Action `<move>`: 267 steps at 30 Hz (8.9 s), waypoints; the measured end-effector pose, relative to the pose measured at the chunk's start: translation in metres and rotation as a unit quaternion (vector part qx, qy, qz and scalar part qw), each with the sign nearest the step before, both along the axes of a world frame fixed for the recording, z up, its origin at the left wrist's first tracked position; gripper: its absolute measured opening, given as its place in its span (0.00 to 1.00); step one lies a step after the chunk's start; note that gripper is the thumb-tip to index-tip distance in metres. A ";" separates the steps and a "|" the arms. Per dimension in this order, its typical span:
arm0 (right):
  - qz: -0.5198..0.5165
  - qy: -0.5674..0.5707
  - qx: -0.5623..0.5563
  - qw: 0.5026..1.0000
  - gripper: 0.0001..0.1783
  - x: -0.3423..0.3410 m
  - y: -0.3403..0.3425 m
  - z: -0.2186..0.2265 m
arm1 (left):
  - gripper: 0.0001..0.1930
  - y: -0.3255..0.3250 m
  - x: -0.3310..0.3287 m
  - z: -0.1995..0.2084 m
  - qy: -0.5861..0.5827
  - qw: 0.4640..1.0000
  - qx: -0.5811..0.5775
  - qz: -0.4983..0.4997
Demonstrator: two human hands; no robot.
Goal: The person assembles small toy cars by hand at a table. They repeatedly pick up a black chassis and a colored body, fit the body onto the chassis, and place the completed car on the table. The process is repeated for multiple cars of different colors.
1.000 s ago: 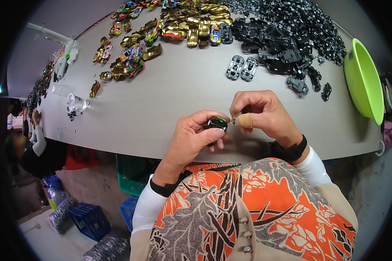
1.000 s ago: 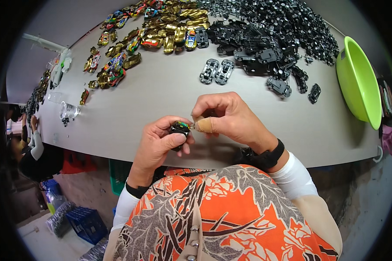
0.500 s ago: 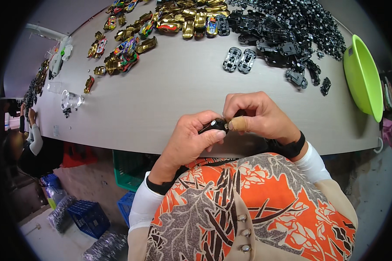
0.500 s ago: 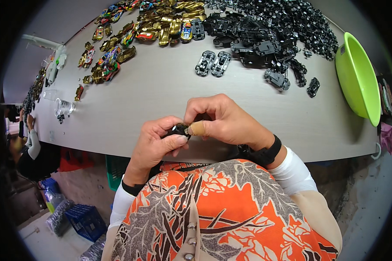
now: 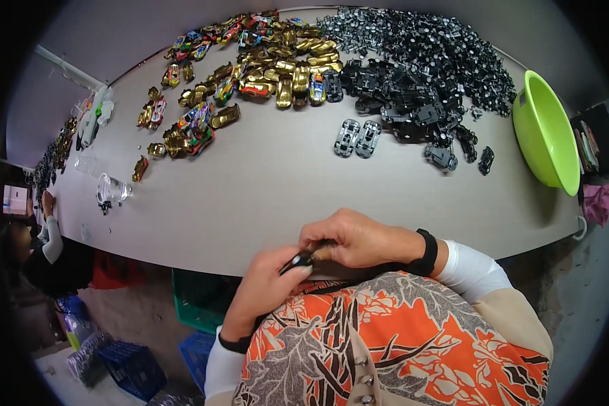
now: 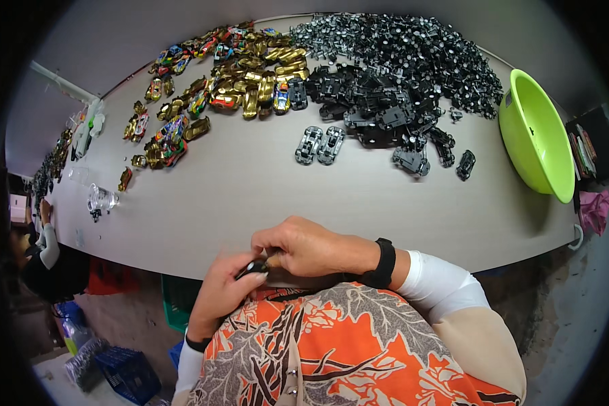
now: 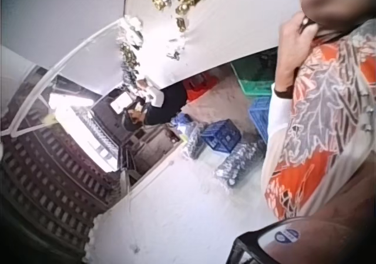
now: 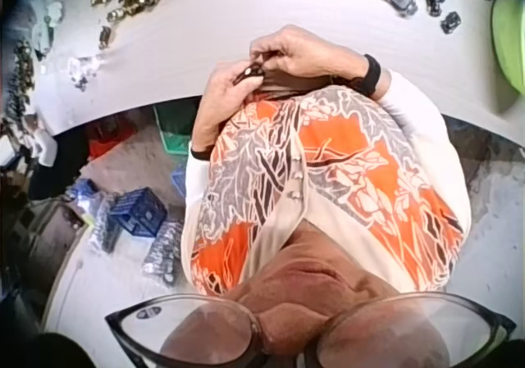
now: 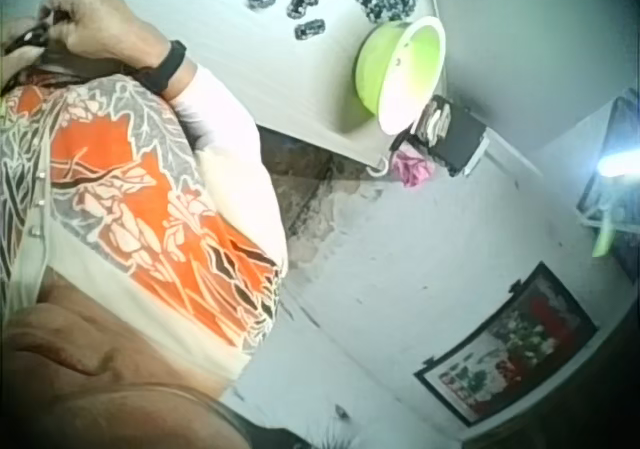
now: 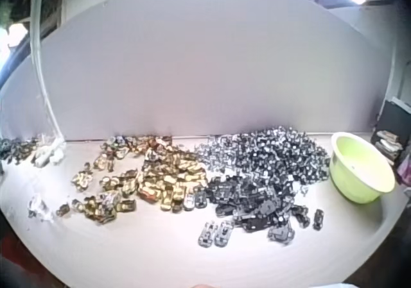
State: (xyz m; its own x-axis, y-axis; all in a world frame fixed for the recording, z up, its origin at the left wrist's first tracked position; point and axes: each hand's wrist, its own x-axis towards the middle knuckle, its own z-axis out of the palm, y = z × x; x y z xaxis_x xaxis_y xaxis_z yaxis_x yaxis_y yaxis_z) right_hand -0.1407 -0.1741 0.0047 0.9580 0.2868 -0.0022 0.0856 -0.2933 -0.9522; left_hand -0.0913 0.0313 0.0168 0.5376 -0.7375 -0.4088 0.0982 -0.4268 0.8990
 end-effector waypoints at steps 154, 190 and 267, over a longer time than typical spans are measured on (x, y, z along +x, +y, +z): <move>-0.148 -0.156 0.131 0.968 0.21 -0.007 -0.013 0.021 | 0.23 -0.061 0.030 0.005 0.100 0.952 -0.276 0.085; -0.084 0.124 0.242 0.959 0.04 -0.022 -0.045 0.019 | 0.09 -0.061 0.025 0.004 0.138 0.976 -0.168 -0.022; -0.070 0.025 0.183 0.980 0.03 -0.018 -0.029 0.003 | 0.06 -0.044 0.009 -0.004 0.074 0.991 -0.112 -0.018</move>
